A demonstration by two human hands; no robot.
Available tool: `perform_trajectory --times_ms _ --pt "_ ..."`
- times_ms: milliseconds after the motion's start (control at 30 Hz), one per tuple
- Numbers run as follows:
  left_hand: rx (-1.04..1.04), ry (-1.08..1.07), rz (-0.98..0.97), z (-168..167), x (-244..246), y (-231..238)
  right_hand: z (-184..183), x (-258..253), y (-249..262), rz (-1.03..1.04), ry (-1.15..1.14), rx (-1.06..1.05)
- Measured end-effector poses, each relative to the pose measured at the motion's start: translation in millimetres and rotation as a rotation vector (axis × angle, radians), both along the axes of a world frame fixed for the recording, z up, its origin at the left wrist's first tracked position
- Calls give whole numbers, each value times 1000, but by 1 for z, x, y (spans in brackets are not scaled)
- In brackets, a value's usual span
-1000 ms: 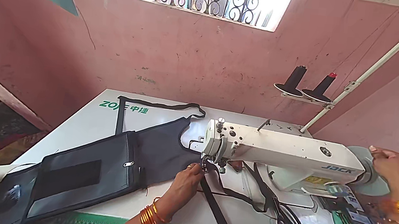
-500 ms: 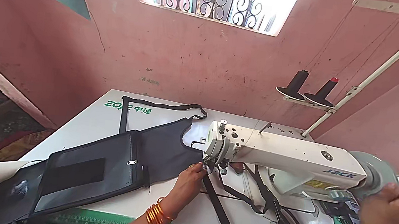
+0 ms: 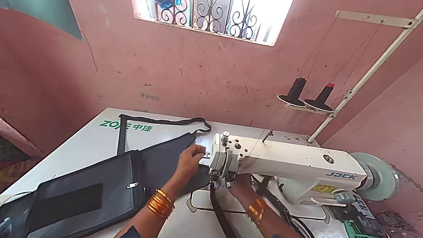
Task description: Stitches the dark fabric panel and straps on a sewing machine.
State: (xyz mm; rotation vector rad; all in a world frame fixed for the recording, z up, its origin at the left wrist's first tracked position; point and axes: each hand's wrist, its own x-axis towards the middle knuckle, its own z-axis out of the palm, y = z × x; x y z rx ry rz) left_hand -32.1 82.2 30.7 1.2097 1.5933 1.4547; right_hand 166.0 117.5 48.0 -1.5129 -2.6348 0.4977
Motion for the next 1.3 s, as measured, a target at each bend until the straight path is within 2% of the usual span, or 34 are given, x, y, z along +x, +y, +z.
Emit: perform_trajectory --times_ms 67,133,167,233,300,400,467,533,600,633,733,800,833,933,1000,1100,1167,1233,1300 --pt "-96 -338 -265 8 0 26 13 -2 21 -39 14 -164" --pt "-157 -495 -468 23 10 35 19 9 31 -87 76 -222" --pt "-158 -552 -500 31 17 39 13 20 35 -115 92 -198" --pt "-65 -679 -460 45 22 59 7 48 38 -160 133 -170" --pt "62 -786 -320 53 3 105 -4 64 47 -218 196 -108" --pt "177 -859 -44 78 -40 140 16 74 53 -216 1 -27" --pt "192 -733 47 77 -70 145 22 78 49 -213 -26 17" --pt "214 -586 132 62 -102 134 25 75 44 -206 -72 17" --pt "171 -436 238 49 -139 111 7 82 43 -190 -55 161" --pt "61 -297 254 48 -154 94 -2 85 41 -158 -9 265" --pt "-370 326 87 46 -182 23 -31 78 30 70 174 498" --pt "-483 597 29 41 -196 -31 -39 59 23 135 119 432" --pt "-505 649 51 40 -202 -62 -41 50 21 128 91 379" --pt "-499 728 276 22 -231 -157 -60 38 29 117 318 703" --pt "-495 826 399 -6 -254 -209 -49 38 31 48 386 789" --pt "-609 931 409 -60 -244 -246 -29 44 22 -138 144 545" --pt "-599 967 498 -76 -212 -242 -24 42 5 -58 164 392" --pt "-616 968 488 -67 -168 -231 -22 35 -36 40 229 59" --pt "-682 915 340 -42 -118 -225 -35 37 -74 67 306 -173"
